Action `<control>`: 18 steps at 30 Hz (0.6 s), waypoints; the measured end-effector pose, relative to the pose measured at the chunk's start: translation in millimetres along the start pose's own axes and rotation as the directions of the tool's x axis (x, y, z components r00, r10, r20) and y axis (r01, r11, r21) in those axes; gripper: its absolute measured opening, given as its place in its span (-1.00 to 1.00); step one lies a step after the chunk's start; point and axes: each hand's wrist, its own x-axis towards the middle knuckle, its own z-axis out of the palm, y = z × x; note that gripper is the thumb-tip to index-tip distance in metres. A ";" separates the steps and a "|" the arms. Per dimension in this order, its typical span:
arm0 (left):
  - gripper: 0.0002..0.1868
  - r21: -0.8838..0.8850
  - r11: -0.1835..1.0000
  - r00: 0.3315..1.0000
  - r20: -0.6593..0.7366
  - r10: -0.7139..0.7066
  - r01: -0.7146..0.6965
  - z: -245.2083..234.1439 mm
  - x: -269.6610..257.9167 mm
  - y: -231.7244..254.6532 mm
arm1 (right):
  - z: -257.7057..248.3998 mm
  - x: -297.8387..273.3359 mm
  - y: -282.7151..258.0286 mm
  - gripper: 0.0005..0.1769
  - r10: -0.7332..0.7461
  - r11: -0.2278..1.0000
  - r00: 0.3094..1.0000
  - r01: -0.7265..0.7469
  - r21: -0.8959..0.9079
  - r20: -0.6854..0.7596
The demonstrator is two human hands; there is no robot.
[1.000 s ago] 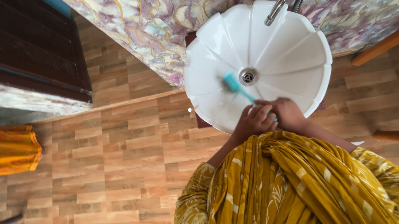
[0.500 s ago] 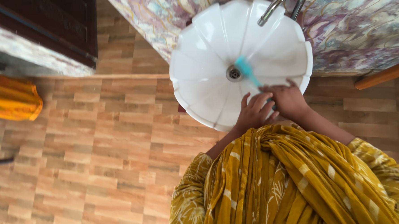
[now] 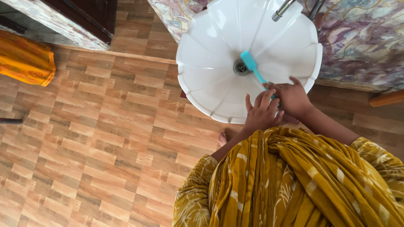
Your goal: The person scrubs the interior of a white pedestal sink using a blue scrub brush. They move the brush in circular motions around the basin and near the drain throughout the clip.
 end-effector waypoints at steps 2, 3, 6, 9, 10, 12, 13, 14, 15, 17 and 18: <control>-0.57 -0.044 0.999 1.000 -0.010 0.013 -0.014 -4.1 -1.5 -6.9 | -4.4 0.8 -3.3 -0.30 0.024 0.960 0.996 -0.046 0.277 0.082; -0.57 -0.043 0.998 0.999 -0.032 0.042 -0.043 -6.9 -1.5 -9.3 | -6.5 -0.7 -2.3 -0.29 0.029 0.848 0.981 -0.127 0.515 0.194; -0.57 -0.021 0.995 0.995 -0.037 0.095 -0.096 -12.0 -2.7 -13.0 | -4.8 -3.0 -5.2 -0.33 -0.067 0.549 0.981 -0.118 0.827 0.184; -0.53 0.043 0.997 0.997 0.048 0.061 -0.063 -9.4 -2.0 -18.6 | -3.4 7.4 -12.9 -0.34 -0.011 0.941 0.999 0.024 0.337 -0.040; -0.48 0.066 0.997 0.997 0.066 0.044 -0.049 -9.2 -2.9 -21.1 | -3.2 11.3 -15.9 -0.33 -0.020 1.000 0.991 0.017 -0.023 -0.133; -0.44 0.070 0.996 0.996 0.069 0.049 -0.054 -10.9 -4.5 -25.7 | -1.4 14.9 -18.3 -0.30 0.066 0.990 0.997 -0.070 0.123 0.035; -0.45 0.051 0.996 0.996 0.054 0.070 -0.072 -14.3 -5.9 -28.6 | 1.0 16.7 -17.8 -0.28 0.098 0.974 0.988 -0.121 0.190 0.123; -0.45 0.031 0.995 0.995 0.038 0.094 -0.095 -18.4 -5.5 -31.8 | 2.6 15.6 -16.4 -0.32 0.070 0.902 0.986 -0.127 0.413 0.150; -0.47 0.016 0.992 0.992 -0.004 0.128 -0.128 -22.6 -3.7 -34.3 | 3.4 12.6 -15.4 -0.37 0.035 0.779 0.985 -0.132 0.613 0.167; -0.50 -0.012 0.982 0.978 -0.091 0.186 -0.188 -30.5 -1.4 -36.0 | 2.4 12.5 -17.1 -0.35 0.019 0.639 0.989 -0.127 0.759 0.149; -0.51 -0.010 0.982 0.981 -0.050 0.188 -0.189 -32.7 0.1 -38.0 | 0.5 12.0 -18.6 -0.29 0.043 0.663 0.992 -0.119 0.739 0.122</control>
